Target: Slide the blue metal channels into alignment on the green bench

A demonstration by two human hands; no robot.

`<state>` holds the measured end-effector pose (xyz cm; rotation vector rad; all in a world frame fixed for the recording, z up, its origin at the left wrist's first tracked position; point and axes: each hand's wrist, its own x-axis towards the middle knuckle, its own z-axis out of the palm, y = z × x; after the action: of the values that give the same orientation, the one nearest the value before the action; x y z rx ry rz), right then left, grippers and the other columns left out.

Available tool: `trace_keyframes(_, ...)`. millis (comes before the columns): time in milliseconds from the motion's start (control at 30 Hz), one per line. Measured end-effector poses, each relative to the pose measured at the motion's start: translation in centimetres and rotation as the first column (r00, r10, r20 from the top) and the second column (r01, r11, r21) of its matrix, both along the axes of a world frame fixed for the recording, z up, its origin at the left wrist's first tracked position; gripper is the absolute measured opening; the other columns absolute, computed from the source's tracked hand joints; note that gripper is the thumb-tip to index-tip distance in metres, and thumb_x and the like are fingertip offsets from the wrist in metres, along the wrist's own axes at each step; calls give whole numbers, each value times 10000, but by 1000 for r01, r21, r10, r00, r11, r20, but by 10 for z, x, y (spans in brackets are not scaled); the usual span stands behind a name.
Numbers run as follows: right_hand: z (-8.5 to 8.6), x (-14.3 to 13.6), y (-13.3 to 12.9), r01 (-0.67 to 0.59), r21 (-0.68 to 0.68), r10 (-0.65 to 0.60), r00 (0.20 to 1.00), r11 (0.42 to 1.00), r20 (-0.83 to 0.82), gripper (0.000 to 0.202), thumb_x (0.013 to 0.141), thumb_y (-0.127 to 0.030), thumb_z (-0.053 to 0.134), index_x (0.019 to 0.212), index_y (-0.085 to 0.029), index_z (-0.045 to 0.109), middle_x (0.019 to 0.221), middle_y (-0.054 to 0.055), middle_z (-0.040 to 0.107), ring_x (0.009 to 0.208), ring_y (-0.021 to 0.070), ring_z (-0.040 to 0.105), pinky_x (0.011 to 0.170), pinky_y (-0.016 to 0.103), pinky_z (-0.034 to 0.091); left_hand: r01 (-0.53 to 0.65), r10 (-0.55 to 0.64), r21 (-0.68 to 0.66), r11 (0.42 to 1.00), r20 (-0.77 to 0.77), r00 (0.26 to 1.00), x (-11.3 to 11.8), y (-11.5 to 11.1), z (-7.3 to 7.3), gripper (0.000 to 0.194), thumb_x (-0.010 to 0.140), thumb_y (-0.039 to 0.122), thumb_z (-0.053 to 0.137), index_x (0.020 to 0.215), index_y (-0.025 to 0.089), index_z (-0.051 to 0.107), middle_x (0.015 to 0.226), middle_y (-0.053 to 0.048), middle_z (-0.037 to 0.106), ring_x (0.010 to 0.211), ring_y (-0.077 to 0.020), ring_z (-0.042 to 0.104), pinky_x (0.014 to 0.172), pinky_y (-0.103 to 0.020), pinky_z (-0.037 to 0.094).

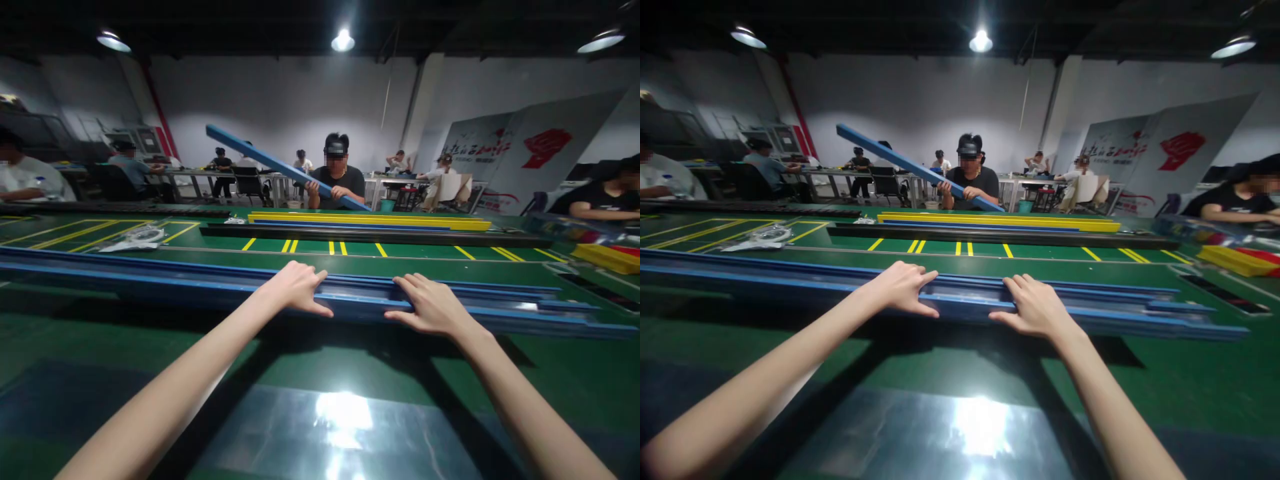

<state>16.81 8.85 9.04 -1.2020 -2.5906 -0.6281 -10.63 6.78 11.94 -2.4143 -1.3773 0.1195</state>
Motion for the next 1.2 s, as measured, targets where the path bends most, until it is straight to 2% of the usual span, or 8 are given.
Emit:
trace_keyframes(267, -34, 4, -43, 20, -79, -26, 997, 997, -73, 645, 729, -656, 365, 1058, -128, 538, 963, 141, 588, 907, 263, 513, 716, 342, 398, -10, 12, -39, 999, 41, 999, 4, -37, -36, 771, 609, 749, 417, 1073, 142, 523, 830, -115, 625, 750, -250, 598, 567, -268, 349)
trace_keyframes(400, -51, 5, -53, 31, -109, -42, 994, 994, -98, 660, 716, -653, 385, 1085, -126, 531, 1006, 144, 578, 952, 280, 499, 753, 361, 389, -20, 23, -67, 998, 54, 998, 5, -49, -54, 765, 608, 735, 441, 1091, 148, 515, 864, -119, 624, 794, -256, 594, 589, -269, 365)
trace_keyframes(500, -57, 2, -55, 23, -142, -37, 995, 990, -96, 654, 714, -649, 395, 1077, -122, 535, 1005, 145, 579, 957, 277, 494, 767, 362, 386, -33, 39, -75, 997, 77, 996, 4, -53, -65, 785, 604, 732, 450, 1124, 146, 502, 874, -122, 623, 792, -260, 594, 596, -279, 376)
trace_keyframes(700, -62, -10, -58, 52, -181, -71, 993, 982, -98, 675, 709, -651, 400, 1109, -120, 515, 1060, 149, 561, 996, 283, 475, 799, 360, 373, -41, 46, -60, 997, 81, 996, -6, -53, -77, 805, 605, 726, 456, 1156, 141, 491, 890, -123, 623, 808, -259, 594, 630, -292, 399)
trace_keyframes(967, -82, -11, -62, 87, -218, -112, 989, 972, -101, 737, 673, -683, 414, 1145, -123, 502, 1102, 154, 552, 1046, 307, 463, 847, 378, 356, -37, 41, -43, 998, 105, 994, -8, -56, -94, 818, 607, 726, 454, 1182, 144, 478, 959, -135, 611, 877, -275, 579, 675, -317, 421)
trace_keyframes(1200, -82, -11, -68, 101, -202, -122, 988, 974, -96, 732, 674, -678, 420, 1129, -112, 518, 1117, 156, 551, 1032, 308, 478, 837, 373, 371, -42, 42, -3, 999, 157, 987, -12, -62, -101, 789, 611, 742, 428, 1163, 181, 490, 981, -107, 606, 898, -248, 566, 728, -306, 406)
